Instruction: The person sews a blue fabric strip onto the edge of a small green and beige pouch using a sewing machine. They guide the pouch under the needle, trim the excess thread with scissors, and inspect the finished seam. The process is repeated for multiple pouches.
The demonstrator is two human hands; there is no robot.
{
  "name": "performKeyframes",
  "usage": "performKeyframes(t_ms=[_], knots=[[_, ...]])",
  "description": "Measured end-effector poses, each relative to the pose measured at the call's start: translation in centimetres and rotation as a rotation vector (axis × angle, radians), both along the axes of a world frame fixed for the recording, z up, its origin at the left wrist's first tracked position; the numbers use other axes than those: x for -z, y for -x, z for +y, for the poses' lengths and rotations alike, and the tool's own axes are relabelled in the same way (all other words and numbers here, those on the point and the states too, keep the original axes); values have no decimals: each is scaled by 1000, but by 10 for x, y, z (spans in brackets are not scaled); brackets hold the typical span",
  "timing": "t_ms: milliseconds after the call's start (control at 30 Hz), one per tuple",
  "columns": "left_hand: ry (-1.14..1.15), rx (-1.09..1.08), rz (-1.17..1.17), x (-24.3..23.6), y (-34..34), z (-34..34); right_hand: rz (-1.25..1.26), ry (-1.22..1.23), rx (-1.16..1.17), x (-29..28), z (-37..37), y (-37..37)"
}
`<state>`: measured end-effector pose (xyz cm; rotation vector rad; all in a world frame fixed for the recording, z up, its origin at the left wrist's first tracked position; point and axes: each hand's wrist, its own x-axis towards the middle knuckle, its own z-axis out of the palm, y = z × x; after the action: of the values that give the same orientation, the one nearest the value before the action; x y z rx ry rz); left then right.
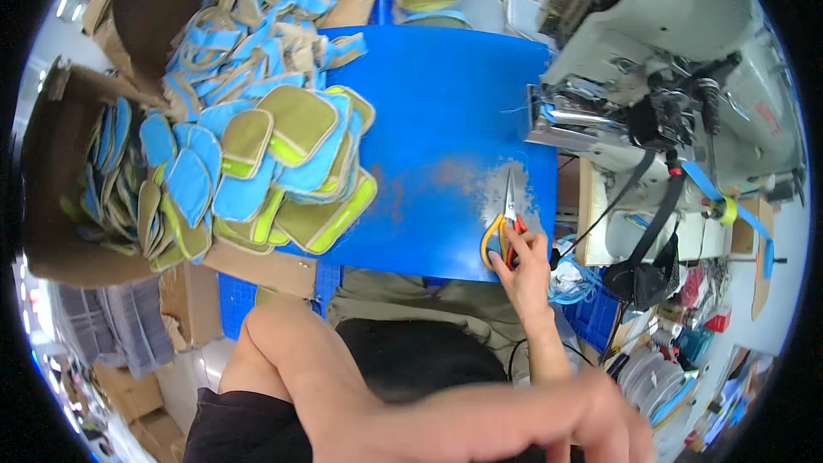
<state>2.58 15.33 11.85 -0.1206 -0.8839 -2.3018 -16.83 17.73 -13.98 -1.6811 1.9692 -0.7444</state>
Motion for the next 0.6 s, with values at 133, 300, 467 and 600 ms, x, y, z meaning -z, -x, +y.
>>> performKeyframes(t_ms=[133,300,467,600], knots=[[88,-314,110,10,-1,26,-193,-61,-379,2,31,-17],[639,-580,27,34,-16,-2,-479,-363,-820,53,58,-70],[798,-749,-494,47,-71,-9,-418,-365,-695,127,68,-96],[952,-832,-1061,123,-108,-68,-578,-706,-894,87,49,-99]])
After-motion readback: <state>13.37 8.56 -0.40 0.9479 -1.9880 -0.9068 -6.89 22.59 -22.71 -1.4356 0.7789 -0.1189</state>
